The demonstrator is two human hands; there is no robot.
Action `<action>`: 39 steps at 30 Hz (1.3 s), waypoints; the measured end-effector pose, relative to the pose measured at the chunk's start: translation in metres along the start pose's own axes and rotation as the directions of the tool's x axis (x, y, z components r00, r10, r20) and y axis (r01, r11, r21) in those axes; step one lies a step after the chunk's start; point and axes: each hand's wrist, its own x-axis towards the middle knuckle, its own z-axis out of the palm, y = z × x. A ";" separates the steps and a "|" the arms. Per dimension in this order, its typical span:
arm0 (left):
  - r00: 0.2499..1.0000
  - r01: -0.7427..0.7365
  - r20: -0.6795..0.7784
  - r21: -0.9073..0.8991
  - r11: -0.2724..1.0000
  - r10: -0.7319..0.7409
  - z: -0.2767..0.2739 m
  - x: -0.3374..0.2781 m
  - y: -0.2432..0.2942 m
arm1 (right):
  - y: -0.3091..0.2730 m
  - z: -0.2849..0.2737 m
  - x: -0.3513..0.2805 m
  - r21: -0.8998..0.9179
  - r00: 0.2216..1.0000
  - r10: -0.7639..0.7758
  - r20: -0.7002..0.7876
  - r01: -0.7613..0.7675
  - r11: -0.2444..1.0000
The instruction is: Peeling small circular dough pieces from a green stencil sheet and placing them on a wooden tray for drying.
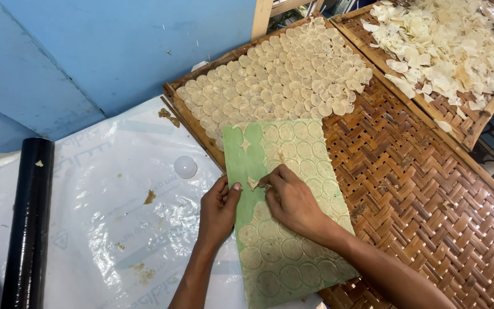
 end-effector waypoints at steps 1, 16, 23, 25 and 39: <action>1.000 0.001 0.002 0.000 1.000 -0.001 0.001 -0.001 0.002 | -0.003 -0.002 0.000 -0.001 1.000 0.002 0.000 -0.002 1.000; 1.000 -0.017 0.010 0.009 1.000 0.017 -0.002 0.002 -0.006 | 0.024 -0.022 0.022 -0.423 0.974 -0.059 -0.218 -0.040 0.905; 1.000 -0.005 0.004 0.000 1.000 0.005 -0.001 0.001 -0.004 | 0.049 -0.014 0.031 -0.225 0.969 -0.021 -0.246 -0.035 0.974; 1.000 -0.006 -0.002 0.006 1.000 0.006 -0.002 0.002 -0.005 | 0.045 -0.013 0.035 -0.222 0.974 -0.030 -0.225 -0.021 0.975; 1.000 -0.020 0.012 0.018 1.000 0.020 -0.003 0.003 -0.008 | 0.055 -0.008 0.061 -0.224 0.950 -0.072 -0.305 0.002 0.974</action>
